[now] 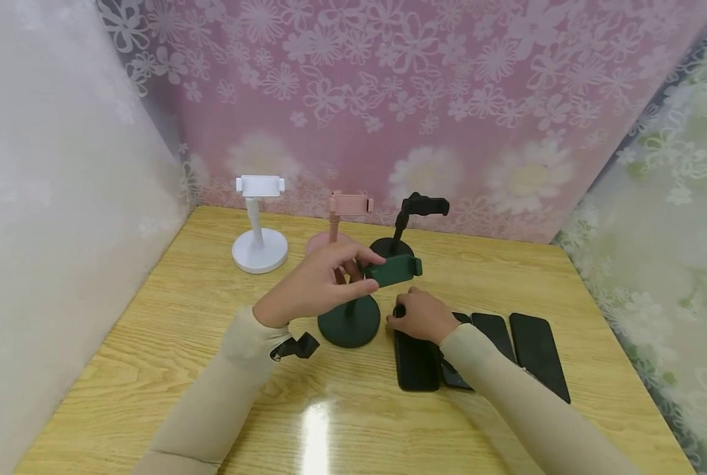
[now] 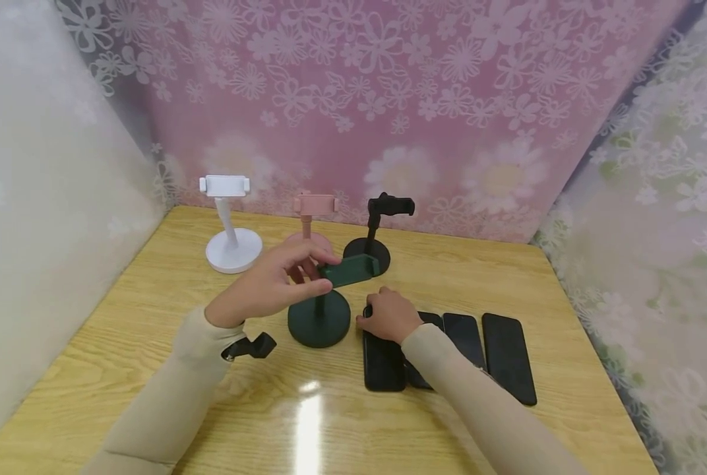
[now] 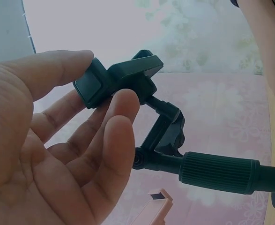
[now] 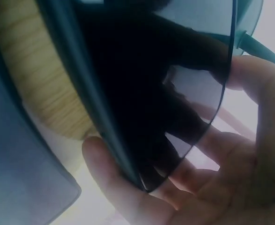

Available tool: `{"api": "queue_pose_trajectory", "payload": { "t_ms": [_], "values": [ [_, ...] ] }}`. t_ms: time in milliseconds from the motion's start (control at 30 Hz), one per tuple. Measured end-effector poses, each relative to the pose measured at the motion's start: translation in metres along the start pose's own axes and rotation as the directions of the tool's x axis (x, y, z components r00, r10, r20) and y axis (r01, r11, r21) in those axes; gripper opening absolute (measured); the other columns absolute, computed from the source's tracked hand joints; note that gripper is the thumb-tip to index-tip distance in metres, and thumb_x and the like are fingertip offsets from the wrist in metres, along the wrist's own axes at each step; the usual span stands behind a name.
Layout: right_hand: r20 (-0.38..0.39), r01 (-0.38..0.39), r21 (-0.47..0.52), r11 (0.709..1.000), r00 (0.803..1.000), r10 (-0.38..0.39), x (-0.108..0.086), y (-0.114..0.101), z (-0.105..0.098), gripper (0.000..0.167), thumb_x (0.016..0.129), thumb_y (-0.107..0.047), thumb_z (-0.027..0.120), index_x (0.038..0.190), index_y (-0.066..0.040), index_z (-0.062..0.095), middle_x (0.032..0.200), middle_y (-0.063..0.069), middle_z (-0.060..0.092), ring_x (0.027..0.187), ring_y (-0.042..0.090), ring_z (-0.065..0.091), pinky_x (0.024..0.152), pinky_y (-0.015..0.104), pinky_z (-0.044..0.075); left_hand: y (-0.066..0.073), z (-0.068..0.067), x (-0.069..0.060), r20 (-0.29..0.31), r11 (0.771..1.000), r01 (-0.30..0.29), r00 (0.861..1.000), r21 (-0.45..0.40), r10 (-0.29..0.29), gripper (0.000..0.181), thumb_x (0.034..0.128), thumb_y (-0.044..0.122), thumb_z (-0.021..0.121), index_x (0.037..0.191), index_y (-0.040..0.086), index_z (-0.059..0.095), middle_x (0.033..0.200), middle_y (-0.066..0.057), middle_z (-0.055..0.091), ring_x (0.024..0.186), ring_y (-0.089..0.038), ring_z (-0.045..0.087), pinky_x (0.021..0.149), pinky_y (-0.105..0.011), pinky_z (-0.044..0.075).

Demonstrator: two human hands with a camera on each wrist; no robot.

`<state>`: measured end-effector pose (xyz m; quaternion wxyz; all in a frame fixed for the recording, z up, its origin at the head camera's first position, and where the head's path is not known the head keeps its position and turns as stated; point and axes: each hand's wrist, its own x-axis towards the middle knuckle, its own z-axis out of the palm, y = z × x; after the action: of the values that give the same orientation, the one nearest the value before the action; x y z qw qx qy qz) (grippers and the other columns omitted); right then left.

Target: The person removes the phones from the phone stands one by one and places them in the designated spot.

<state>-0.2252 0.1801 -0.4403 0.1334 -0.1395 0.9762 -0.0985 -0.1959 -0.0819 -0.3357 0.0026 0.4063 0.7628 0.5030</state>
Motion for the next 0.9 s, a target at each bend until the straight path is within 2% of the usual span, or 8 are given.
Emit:
{"api": "queue_pose_trajectory", "payload": {
  "t_ms": [267, 533, 633, 733, 833, 900],
  "values": [
    [-0.017, 0.003, -0.035, 0.999, 1.0, -0.003, 0.008, 0.003, 0.004, 0.04, 0.095, -0.04, 0.072, 0.115, -0.005, 0.071, 0.101, 0.013, 0.06, 0.077, 0.025, 0.056, 0.071, 0.041, 0.051, 0.0, 0.001, 0.0, -0.013, 1.0, -0.004, 1.0, 0.002, 0.004, 0.031, 0.0987, 0.021, 0.074, 0.129, 0.016, 0.068, 0.11, 0.006, 0.064, 0.084, -0.009, 0.065, 0.067, -0.032, 0.055],
    [-0.053, -0.017, -0.086, 0.996, 0.999, 0.012, 0.006, 0.004, 0.007, 0.051, 0.097, -0.042, 0.069, 0.131, -0.004, 0.067, 0.112, 0.02, 0.062, 0.088, 0.033, 0.063, 0.08, 0.053, 0.057, 0.0, 0.001, 0.001, -0.008, 1.0, 0.013, 1.0, -0.019, -0.013, 0.032, 0.0985, 0.02, 0.074, 0.13, 0.016, 0.068, 0.115, 0.004, 0.063, 0.084, -0.011, 0.066, 0.067, -0.032, 0.055],
    [-0.085, -0.024, -0.125, 0.992, 0.996, 0.013, 0.004, 0.005, 0.01, 0.049, 0.097, -0.042, 0.068, 0.127, -0.005, 0.067, 0.108, 0.019, 0.06, 0.09, 0.036, 0.062, 0.08, 0.055, 0.056, -0.001, 0.002, 0.002, -0.006, 1.0, 0.015, 1.0, -0.027, -0.015, 0.032, 0.0986, 0.02, 0.074, 0.13, 0.017, 0.067, 0.116, 0.004, 0.063, 0.083, -0.012, 0.066, 0.066, -0.033, 0.055],
    [-0.122, 0.007, -0.206, 0.978, 0.992, -0.033, 0.001, 0.006, 0.012, 0.045, 0.096, -0.043, 0.07, 0.122, -0.006, 0.067, 0.104, 0.016, 0.061, 0.092, 0.036, 0.062, 0.082, 0.056, 0.055, -0.002, 0.003, 0.003, -0.003, 0.999, 0.016, 1.0, -0.032, -0.016, 0.032, 0.099, 0.021, 0.073, 0.13, 0.017, 0.067, 0.117, 0.005, 0.063, 0.083, -0.012, 0.066, 0.066, -0.033, 0.055],
    [-0.197, 0.066, -0.236, 0.97, 0.974, -0.115, -0.001, 0.008, 0.004, 0.035, 0.097, -0.035, 0.072, 0.116, -0.006, 0.069, 0.1, 0.014, 0.064, 0.091, 0.034, 0.063, 0.08, 0.053, 0.056, -0.004, 0.003, 0.002, -0.002, 0.999, 0.017, 1.0, -0.035, -0.017, 0.032, 0.0989, 0.019, 0.073, 0.13, 0.017, 0.067, 0.117, 0.004, 0.062, 0.083, -0.012, 0.066, 0.065, -0.032, 0.055],
    [-0.298, 0.093, -0.161, 0.982, 0.944, -0.139, -0.005, 0.007, -0.009, 0.026, 0.098, -0.025, 0.071, 0.113, -0.004, 0.07, 0.099, 0.014, 0.065, 0.09, 0.033, 0.065, 0.075, 0.051, 0.058, -0.004, 0.003, 0.0, -0.005, 0.999, 0.02, 1.0, -0.034, -0.02, 0.031, 0.0984, 0.018, 0.074, 0.129, 0.016, 0.067, 0.116, 0.003, 0.062, 0.081, -0.013, 0.065, 0.065, -0.032, 0.054]
  ]
}}
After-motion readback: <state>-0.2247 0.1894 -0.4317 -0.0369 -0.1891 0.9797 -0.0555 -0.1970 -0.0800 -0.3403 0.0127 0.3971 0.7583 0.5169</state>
